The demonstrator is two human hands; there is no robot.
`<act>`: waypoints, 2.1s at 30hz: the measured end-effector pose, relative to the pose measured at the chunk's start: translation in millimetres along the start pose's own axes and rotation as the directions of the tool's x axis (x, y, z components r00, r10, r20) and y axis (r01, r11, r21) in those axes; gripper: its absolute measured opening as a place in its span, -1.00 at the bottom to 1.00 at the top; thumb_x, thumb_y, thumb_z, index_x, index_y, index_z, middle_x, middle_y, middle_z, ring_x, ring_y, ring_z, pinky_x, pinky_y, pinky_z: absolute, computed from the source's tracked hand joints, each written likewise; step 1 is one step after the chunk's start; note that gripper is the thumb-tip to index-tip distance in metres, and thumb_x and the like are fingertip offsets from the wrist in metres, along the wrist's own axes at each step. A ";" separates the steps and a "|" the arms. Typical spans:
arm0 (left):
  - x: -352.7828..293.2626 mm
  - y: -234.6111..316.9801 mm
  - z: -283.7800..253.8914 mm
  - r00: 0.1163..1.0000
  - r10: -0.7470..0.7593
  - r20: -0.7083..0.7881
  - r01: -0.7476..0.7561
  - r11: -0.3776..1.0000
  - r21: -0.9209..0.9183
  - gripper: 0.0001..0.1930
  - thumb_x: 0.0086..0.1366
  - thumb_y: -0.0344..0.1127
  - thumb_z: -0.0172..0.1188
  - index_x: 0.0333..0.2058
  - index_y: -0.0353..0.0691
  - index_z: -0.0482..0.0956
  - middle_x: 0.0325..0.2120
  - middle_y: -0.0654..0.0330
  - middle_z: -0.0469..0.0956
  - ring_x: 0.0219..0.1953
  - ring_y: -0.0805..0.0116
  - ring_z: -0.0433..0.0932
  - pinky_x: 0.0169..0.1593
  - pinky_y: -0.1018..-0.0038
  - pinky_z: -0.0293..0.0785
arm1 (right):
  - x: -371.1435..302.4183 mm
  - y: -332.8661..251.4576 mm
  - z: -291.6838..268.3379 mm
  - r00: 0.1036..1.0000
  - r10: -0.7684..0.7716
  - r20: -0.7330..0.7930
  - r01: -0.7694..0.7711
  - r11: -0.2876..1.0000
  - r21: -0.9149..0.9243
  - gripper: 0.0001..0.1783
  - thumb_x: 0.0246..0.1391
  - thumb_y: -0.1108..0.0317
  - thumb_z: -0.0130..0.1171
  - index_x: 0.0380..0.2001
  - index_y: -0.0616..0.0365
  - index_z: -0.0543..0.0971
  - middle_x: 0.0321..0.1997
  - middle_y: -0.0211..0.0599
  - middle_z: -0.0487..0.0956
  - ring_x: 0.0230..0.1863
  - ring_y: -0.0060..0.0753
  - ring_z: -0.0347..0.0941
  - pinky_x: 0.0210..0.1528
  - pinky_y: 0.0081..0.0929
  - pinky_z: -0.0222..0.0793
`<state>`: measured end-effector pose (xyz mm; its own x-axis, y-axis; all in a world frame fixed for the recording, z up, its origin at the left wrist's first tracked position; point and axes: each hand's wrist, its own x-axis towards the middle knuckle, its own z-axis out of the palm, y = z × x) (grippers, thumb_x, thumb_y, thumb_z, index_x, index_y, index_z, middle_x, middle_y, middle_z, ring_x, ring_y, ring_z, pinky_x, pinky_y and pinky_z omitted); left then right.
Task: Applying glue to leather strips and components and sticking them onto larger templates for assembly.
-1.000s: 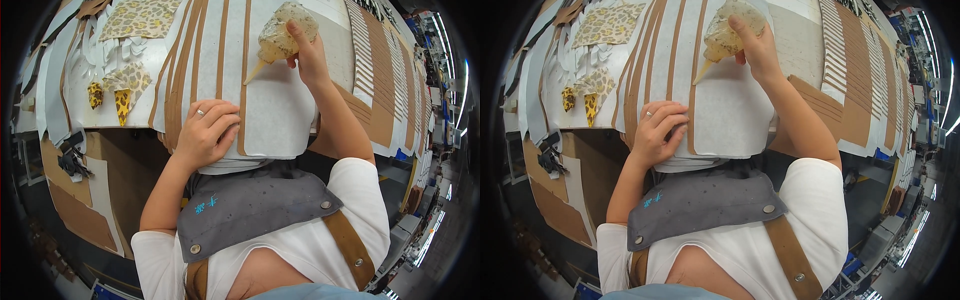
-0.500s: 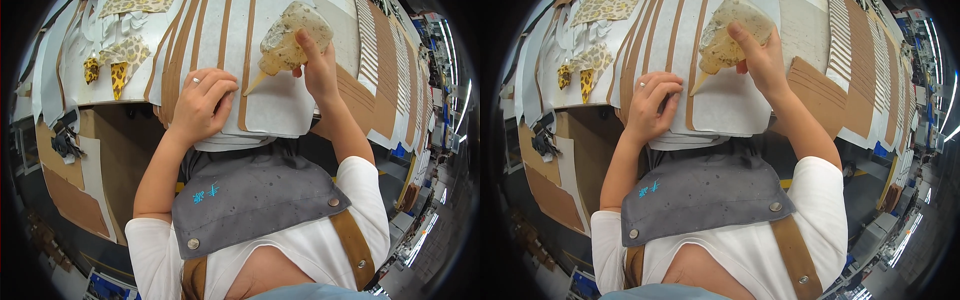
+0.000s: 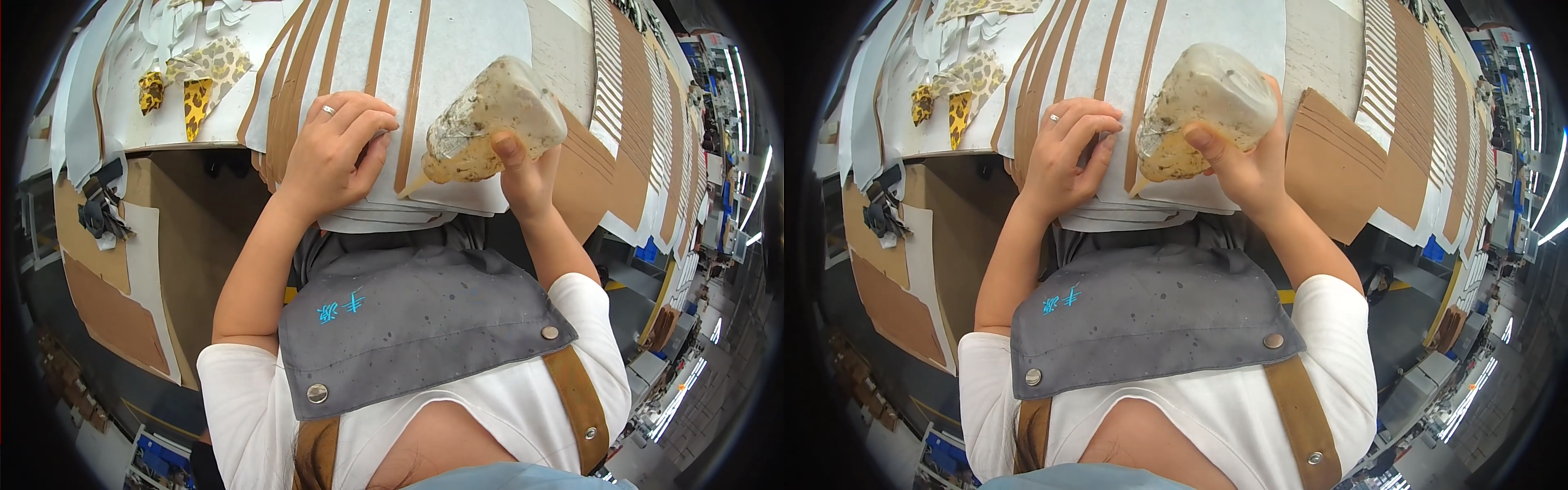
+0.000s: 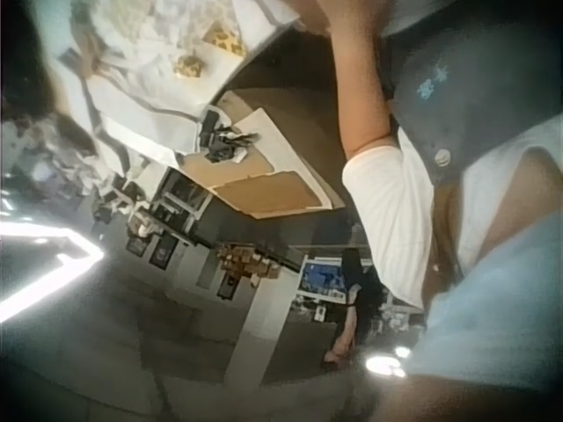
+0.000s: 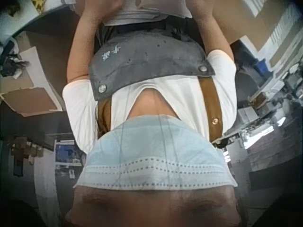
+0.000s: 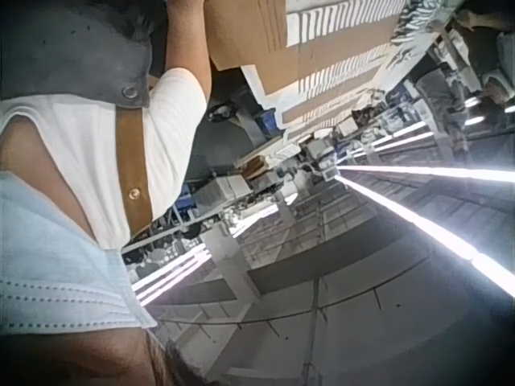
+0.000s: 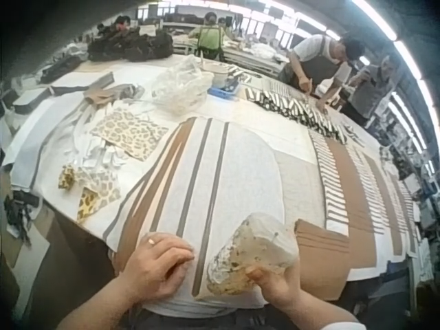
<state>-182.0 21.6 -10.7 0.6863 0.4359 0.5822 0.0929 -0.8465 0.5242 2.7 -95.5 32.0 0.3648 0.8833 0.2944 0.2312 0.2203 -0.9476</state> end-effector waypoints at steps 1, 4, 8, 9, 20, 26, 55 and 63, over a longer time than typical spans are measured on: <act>-0.7 -0.3 -0.2 1.000 -0.002 -0.003 0.002 1.000 0.003 -0.86 0.05 -0.50 0.14 -0.36 -0.18 0.47 -0.32 0.27 0.52 -0.19 0.25 0.49 -0.06 0.38 0.30 | -0.6 -2.0 1.8 0.997 0.081 -0.015 -0.081 0.997 0.010 -0.37 0.04 0.05 0.22 -0.02 0.27 0.24 -0.25 -0.24 0.47 -0.39 -0.56 0.49 -0.68 -0.69 0.36; -2.3 -0.7 -0.6 1.000 -0.008 -0.003 0.008 1.000 0.007 -0.86 0.05 -0.50 0.14 -0.36 -0.18 0.47 -0.32 0.27 0.53 -0.19 0.26 0.49 -0.05 0.38 0.30 | 7.5 1.0 -6.4 0.911 0.410 0.047 -0.405 0.864 0.300 -0.25 0.05 -0.12 0.12 0.07 0.32 0.28 -0.04 -0.16 0.43 -0.02 -0.34 0.39 -0.03 -0.38 0.35; -3.4 -0.4 -1.1 1.000 -0.010 -0.018 0.010 1.000 -0.009 -0.83 0.03 -0.51 0.13 -0.34 -0.19 0.48 -0.32 0.25 0.53 -0.19 0.24 0.49 -0.06 0.37 0.31 | 31.4 7.1 -20.2 0.934 0.321 -0.157 -0.252 0.903 0.347 -0.40 0.11 -0.08 0.07 -0.08 0.28 0.34 -0.31 -0.24 0.51 -0.48 -0.52 0.51 -0.73 -0.64 0.28; -3.4 -0.1 -1.1 1.000 -0.014 -0.024 0.013 1.000 -0.021 -0.82 0.02 -0.52 0.13 -0.33 -0.19 0.48 -0.32 0.24 0.53 -0.19 0.24 0.48 -0.06 0.36 0.31 | 36.5 10.7 -23.8 0.964 0.209 -0.162 -0.170 0.959 0.226 -0.49 0.17 -0.08 -0.01 -0.13 0.21 0.38 -0.35 -0.27 0.55 -0.39 -0.49 0.54 -0.63 -0.60 0.40; -3.2 -2.2 0.0 0.995 -0.038 -0.090 0.033 0.998 -0.049 -0.80 0.04 -0.53 0.12 -0.30 -0.21 0.47 -0.29 0.21 0.53 -0.21 0.23 0.48 -0.09 0.37 0.34 | 17.1 12.6 -13.4 0.995 0.026 -0.094 -0.015 0.993 0.120 -0.42 0.06 0.10 0.22 -0.04 0.30 0.28 -0.20 -0.18 0.45 -0.38 -0.44 0.50 -0.56 -0.59 0.43; -6.1 1.4 -9.3 0.971 -0.103 -0.215 0.079 0.990 -0.116 -0.80 0.09 -0.56 0.10 -0.27 -0.23 0.47 -0.26 0.17 0.53 -0.22 0.24 0.50 -0.13 0.40 0.38 | 23.8 -4.9 -10.9 0.908 0.397 0.134 -0.413 0.798 0.439 -0.40 0.16 -0.13 -0.04 -0.02 0.21 0.33 -0.18 -0.21 0.51 -0.28 -0.48 0.50 -0.56 -0.62 0.38; -35.8 -5.1 -28.9 0.977 -0.197 0.079 0.197 0.980 0.005 -0.81 -0.08 -0.36 0.28 -0.39 -0.04 0.59 -0.17 0.38 0.54 -0.06 0.37 0.41 0.03 0.33 0.20 | 331.8 95.0 -27.8 0.972 -0.120 -0.205 0.141 0.986 0.094 -0.48 0.01 -0.06 0.24 -0.22 0.19 0.46 -0.56 -0.40 0.50 -0.75 -0.66 0.33 -0.81 -0.72 0.20; -33.5 -5.4 -28.3 0.979 -0.190 0.076 0.191 0.982 -0.004 -0.86 -0.06 -0.35 0.25 -0.43 -0.08 0.60 -0.22 0.32 0.54 -0.10 0.30 0.41 -0.02 0.34 0.20 | 346.8 108.3 -30.6 0.973 -0.138 -0.187 0.151 0.987 0.053 -0.57 0.04 0.03 0.24 -0.27 0.22 0.50 -0.60 -0.38 0.49 -0.79 -0.65 0.30 -0.83 -0.69 0.15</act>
<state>-225.9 20.3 -15.5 0.7092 0.5642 0.4228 0.2194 -0.7466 0.6281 181.9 222.1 35.2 0.4911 0.7515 0.4405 0.2354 0.3724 -0.8977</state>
